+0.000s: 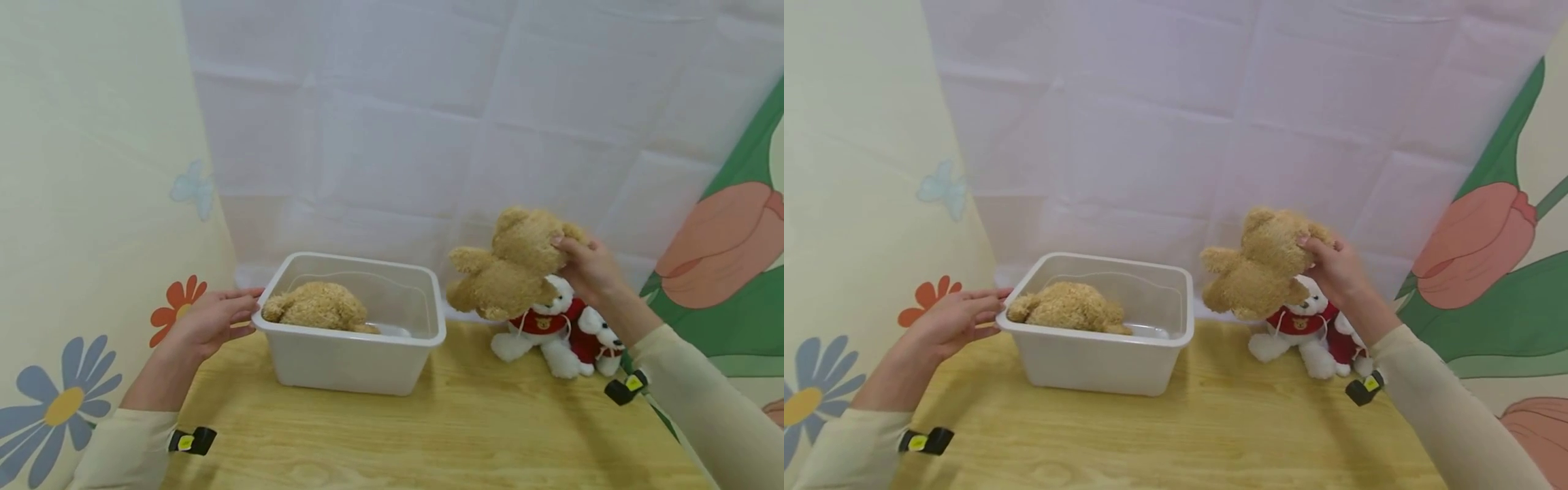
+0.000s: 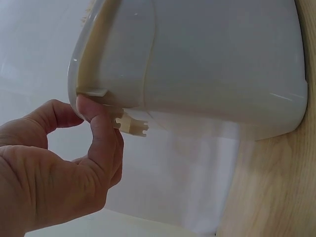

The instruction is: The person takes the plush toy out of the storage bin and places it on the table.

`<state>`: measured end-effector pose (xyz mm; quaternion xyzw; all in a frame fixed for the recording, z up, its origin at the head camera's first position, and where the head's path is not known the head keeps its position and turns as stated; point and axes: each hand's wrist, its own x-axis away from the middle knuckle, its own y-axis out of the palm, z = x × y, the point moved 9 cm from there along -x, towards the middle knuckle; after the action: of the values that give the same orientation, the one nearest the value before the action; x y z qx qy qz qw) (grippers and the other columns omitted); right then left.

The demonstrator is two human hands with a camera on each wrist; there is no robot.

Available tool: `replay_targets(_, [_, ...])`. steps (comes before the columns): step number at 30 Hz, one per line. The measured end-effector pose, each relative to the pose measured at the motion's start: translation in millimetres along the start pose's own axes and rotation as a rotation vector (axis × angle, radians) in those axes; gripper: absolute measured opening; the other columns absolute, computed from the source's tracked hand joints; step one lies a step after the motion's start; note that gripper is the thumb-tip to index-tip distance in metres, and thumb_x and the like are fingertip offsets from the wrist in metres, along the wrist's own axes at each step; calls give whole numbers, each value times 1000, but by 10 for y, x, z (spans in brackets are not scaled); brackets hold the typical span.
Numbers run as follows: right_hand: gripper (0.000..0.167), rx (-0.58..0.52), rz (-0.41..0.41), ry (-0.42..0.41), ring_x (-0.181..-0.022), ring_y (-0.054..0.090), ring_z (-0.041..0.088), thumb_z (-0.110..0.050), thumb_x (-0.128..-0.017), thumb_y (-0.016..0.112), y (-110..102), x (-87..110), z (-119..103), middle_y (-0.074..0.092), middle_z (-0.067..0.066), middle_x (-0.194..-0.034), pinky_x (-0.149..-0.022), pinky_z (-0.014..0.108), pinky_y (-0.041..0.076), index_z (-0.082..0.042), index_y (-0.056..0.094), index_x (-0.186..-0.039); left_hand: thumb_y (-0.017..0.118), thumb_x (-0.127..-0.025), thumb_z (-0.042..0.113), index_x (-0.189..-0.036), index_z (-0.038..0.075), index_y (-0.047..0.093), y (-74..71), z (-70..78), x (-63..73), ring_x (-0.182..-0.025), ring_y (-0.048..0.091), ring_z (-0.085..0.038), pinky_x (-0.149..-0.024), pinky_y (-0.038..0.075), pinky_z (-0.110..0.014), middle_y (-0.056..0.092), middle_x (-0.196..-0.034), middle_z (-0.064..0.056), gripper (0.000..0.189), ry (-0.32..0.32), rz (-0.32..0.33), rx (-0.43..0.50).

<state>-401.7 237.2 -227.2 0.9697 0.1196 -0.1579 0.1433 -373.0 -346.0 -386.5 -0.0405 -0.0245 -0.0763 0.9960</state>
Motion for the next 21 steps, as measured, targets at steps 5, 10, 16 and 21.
replay_targets(5, [28,31,-48,2,-84,63,23,5,-106,46,47,3,123,65,9,-96,-68,41,58,-4,69,-92,58,-105,20,-152,-9,38,-1,35,6,-100,64,-14,-90,56,-37,57,-126,-5,59,7,0,0])
replay_targets(10, [16,139,27,75,-92,57,19,-1,-105,55,-37,79,373,55,8,-119,-63,36,54,-10,69,-104,57,-105,18,-151,-10,38,1,46,13,-98,64,-14,-86,57,-33,59,-118,0,57,16,-4,5])
replay_targets(16, [24,209,81,184,-90,56,15,-10,-104,61,-145,182,663,45,9,-130,-66,33,53,-13,57,-127,58,-104,18,-151,-10,38,29,62,12,-101,62,-17,-87,56,-34,58,-123,-4,58,23,-4,-16])
replay_targets(21, [9,206,29,216,-70,50,13,-10,-104,60,-152,222,810,53,4,-111,-58,32,47,-17,62,-110,57,-105,20,-152,-9,38,13,71,17,-100,62,-15,-90,55,-37,57,-123,-4,58,26,2,-39])
